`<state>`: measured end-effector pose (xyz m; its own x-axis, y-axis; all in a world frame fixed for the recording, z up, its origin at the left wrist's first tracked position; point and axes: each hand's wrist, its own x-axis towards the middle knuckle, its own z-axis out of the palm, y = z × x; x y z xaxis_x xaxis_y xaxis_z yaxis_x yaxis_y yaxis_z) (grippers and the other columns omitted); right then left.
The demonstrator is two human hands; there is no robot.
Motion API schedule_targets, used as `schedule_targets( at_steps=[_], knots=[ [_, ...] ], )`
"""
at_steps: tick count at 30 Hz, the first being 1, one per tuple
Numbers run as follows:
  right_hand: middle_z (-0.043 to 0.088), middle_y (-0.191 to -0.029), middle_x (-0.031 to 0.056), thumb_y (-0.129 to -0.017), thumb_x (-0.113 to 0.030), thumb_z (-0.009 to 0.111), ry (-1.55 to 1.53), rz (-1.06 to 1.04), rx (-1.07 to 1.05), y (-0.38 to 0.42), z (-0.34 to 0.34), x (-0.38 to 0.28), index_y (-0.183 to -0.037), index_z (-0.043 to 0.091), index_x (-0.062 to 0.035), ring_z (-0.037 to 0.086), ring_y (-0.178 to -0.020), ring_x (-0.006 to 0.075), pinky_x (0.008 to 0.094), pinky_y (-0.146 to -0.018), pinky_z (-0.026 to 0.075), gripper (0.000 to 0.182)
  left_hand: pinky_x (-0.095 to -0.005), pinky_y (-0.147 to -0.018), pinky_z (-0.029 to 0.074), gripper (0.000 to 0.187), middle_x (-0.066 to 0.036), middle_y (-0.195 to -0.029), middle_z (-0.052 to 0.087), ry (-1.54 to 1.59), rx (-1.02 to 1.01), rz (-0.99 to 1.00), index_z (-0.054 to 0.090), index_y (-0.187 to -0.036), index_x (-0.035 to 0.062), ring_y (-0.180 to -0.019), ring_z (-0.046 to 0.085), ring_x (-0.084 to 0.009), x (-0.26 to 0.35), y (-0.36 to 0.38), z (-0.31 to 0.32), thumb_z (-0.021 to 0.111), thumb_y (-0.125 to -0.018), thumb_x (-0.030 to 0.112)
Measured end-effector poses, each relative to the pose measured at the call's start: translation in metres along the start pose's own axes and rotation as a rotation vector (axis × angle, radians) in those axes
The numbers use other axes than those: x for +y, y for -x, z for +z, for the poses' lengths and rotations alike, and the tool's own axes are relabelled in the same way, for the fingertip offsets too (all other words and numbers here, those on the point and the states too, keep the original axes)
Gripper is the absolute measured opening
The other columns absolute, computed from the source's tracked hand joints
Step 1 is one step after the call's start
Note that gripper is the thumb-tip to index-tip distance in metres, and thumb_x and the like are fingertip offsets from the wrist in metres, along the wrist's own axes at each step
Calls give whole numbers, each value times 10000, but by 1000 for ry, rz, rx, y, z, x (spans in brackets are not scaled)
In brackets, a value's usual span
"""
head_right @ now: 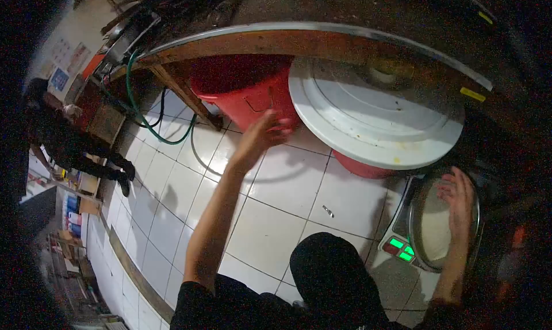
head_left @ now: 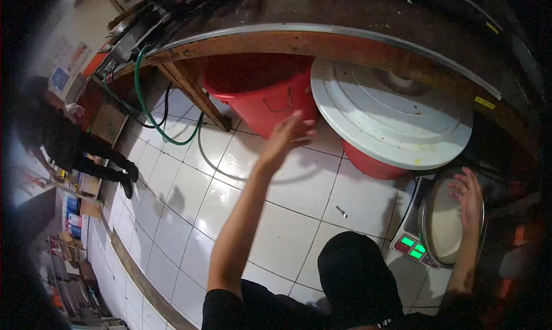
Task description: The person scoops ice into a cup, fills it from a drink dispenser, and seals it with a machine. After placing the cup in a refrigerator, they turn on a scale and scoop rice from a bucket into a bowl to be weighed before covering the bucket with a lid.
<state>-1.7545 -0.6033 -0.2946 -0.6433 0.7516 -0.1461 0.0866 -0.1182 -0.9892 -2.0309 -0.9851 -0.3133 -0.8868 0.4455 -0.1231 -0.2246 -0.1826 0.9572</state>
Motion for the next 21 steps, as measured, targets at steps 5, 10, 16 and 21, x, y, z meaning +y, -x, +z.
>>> schedule_targets(
  at_steps=[5, 10, 16, 21],
  knots=[
    [628, -972, 74, -972, -282, 578, -48, -95, -245, -36, 27, 30, -1257, 519, -43, 653, -742, 159, 278, -647, 507, 376, -319, -853, 536, 336, -132, -1070, 631, 101, -10, -59, 558, -1145, -20, -983, 636, -203, -4, -37, 48, 545, -982, 273],
    [622, -934, 69, -979, -260, 560, -55, -99, -289, 6, 31, 14, -1301, 496, -32, 640, -729, 143, 276, -617, 507, 399, -303, -689, 531, 155, -111, -885, 634, 379, -38, 129, 602, -969, -37, -795, 618, -162, 35, -70, 43, 547, -957, 108],
    [600, -941, 85, -958, -172, 578, 297, -167, -478, 30, -42, 29, -1331, 474, -15, 623, -765, 143, 291, -694, 535, 418, -355, -773, 496, 173, -116, -945, 601, 391, 135, 413, 591, -977, -2, -845, 555, -223, 47, -149, 12, 481, -937, 126],
    [591, -964, 85, -927, -92, 577, 590, -183, -220, 17, -155, 81, -1286, 501, 10, 617, -789, 177, 323, -742, 549, 381, -330, -715, 521, 298, -108, -1009, 560, 482, 182, 444, 495, -1230, -27, -865, 559, -184, 54, -159, -94, 446, -1005, 162]
  ],
)
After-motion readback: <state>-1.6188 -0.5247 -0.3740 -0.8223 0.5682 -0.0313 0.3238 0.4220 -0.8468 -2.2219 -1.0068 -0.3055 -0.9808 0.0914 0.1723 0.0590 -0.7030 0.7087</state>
